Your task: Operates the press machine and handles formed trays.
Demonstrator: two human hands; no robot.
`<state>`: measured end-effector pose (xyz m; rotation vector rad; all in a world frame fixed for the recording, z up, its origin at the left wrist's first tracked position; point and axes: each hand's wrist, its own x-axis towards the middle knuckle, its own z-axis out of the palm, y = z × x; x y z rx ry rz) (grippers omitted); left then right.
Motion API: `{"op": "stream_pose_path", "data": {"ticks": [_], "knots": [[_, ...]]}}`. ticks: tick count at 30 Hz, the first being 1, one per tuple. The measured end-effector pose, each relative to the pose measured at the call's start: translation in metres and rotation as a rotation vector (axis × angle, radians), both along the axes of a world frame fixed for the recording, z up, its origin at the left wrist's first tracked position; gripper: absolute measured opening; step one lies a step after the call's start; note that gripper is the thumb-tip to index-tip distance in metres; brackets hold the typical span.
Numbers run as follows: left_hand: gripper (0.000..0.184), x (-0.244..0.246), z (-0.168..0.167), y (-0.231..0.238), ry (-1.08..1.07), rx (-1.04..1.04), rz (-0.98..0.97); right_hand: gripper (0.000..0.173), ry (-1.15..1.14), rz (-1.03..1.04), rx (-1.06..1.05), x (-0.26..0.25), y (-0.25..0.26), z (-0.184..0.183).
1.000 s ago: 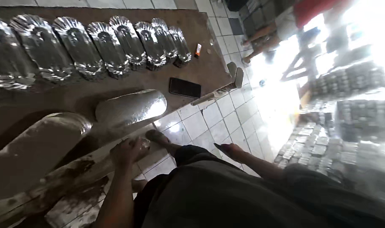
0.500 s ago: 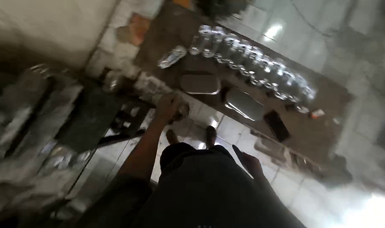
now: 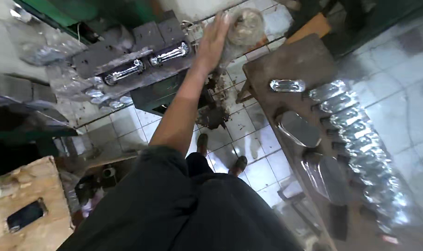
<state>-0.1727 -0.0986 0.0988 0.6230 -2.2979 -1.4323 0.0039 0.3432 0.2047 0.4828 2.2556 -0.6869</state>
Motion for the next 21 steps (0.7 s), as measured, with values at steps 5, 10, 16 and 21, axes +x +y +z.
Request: {"op": "stream_pose_path", "data": {"ticks": [5,10,16,21], "knots": [[0.074,0.072,-0.130,-0.100,-0.549,-0.473,0.285,0.033,-0.408,-0.026,0.217,-0.054,-0.152,0.079],[0.032,0.148,-0.101,-0.120,-0.475,-0.531,0.278,0.033,0.154,0.763,0.014,-0.025,0.081,-0.275],[0.030,0.279,-0.148,-0.207,-0.469,-0.588,0.274,0.040,0.429,1.381,-0.056,-0.128,-0.302,-0.207],[0.036,0.360,-0.104,-0.131,-0.341,-0.231,0.317,0.050,0.983,1.482,-0.210,-0.187,-0.467,-0.211]]}}
